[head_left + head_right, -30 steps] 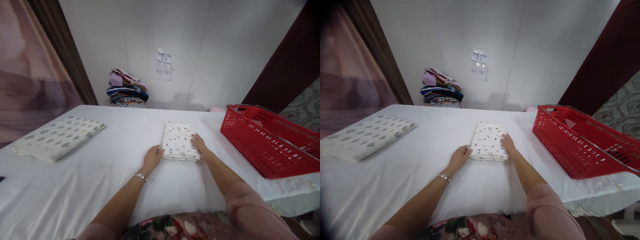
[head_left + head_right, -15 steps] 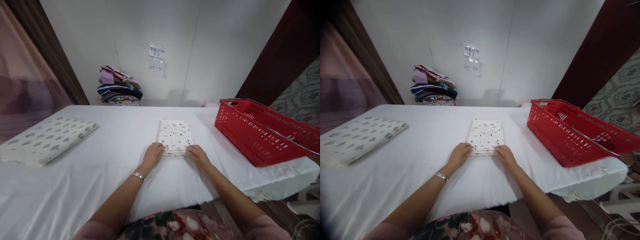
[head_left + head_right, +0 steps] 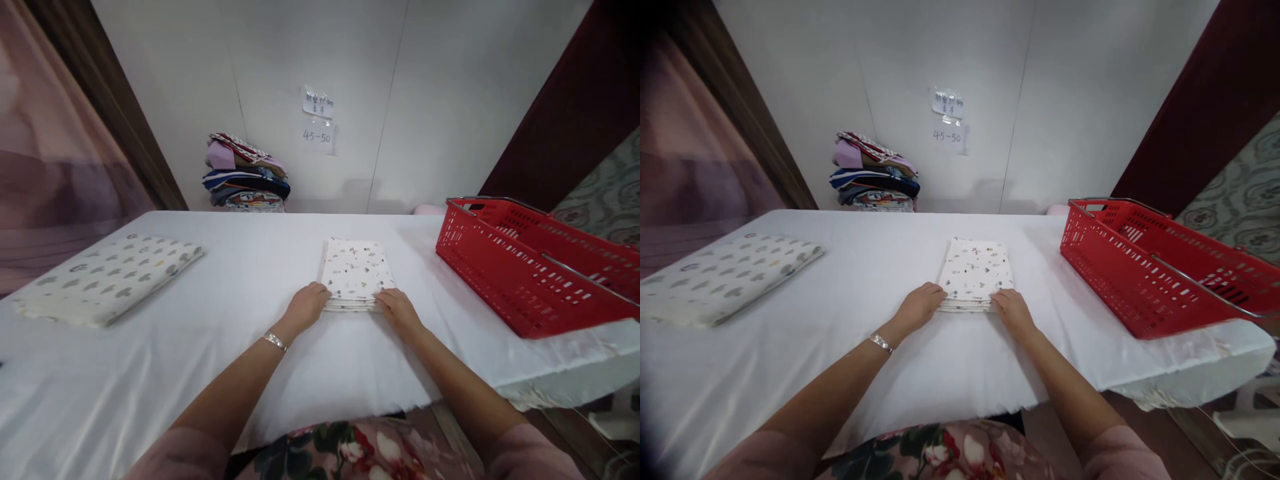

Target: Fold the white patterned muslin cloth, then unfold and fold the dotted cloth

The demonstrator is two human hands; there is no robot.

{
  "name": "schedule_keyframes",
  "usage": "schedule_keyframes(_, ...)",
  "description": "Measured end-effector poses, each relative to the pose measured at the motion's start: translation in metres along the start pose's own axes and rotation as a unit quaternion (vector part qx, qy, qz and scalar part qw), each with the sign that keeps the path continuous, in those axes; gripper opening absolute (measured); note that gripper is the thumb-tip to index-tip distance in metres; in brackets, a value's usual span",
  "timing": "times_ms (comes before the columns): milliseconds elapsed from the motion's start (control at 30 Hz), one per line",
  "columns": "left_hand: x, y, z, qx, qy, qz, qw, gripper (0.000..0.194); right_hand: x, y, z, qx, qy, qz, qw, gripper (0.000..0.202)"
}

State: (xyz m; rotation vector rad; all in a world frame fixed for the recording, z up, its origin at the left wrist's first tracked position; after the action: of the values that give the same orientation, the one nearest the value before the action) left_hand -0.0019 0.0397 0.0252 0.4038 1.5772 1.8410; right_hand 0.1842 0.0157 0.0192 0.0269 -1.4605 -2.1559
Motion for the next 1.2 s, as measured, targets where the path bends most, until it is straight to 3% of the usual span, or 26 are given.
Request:
schedule_keyframes(400, 0.021, -0.015, -0.013, -0.027, 0.036, -0.003, 0.999, 0.032, 0.007, -0.003, -0.009, -0.011, 0.018, 0.009, 1.0, 0.028)
schedule_keyframes(867, 0.007, 0.003, -0.014, -0.073, 0.012, -0.012, 0.997, 0.029, 0.006, -0.001, -0.012, -0.03, 0.003, 0.041, 0.999, 0.027)
schedule_keyframes(1200, 0.012, -0.001, -0.016, -0.105, 0.017, 0.017, 0.994, 0.026, 0.009, 0.002, -0.013, -0.043, 0.024, 0.047, 0.998, 0.025)
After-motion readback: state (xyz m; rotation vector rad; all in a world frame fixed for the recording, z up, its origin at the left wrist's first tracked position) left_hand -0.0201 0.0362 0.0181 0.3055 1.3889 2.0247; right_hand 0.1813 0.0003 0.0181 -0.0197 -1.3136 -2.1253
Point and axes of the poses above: each hand's wrist, its own z-axis towards the middle knuckle, its own y-axis out of the back of the hand, x = y × z, the point moved 10 cm from there along z, towards the middle knuckle, and after that the axes turned 2 degrees about x, right-handed, at the moved point
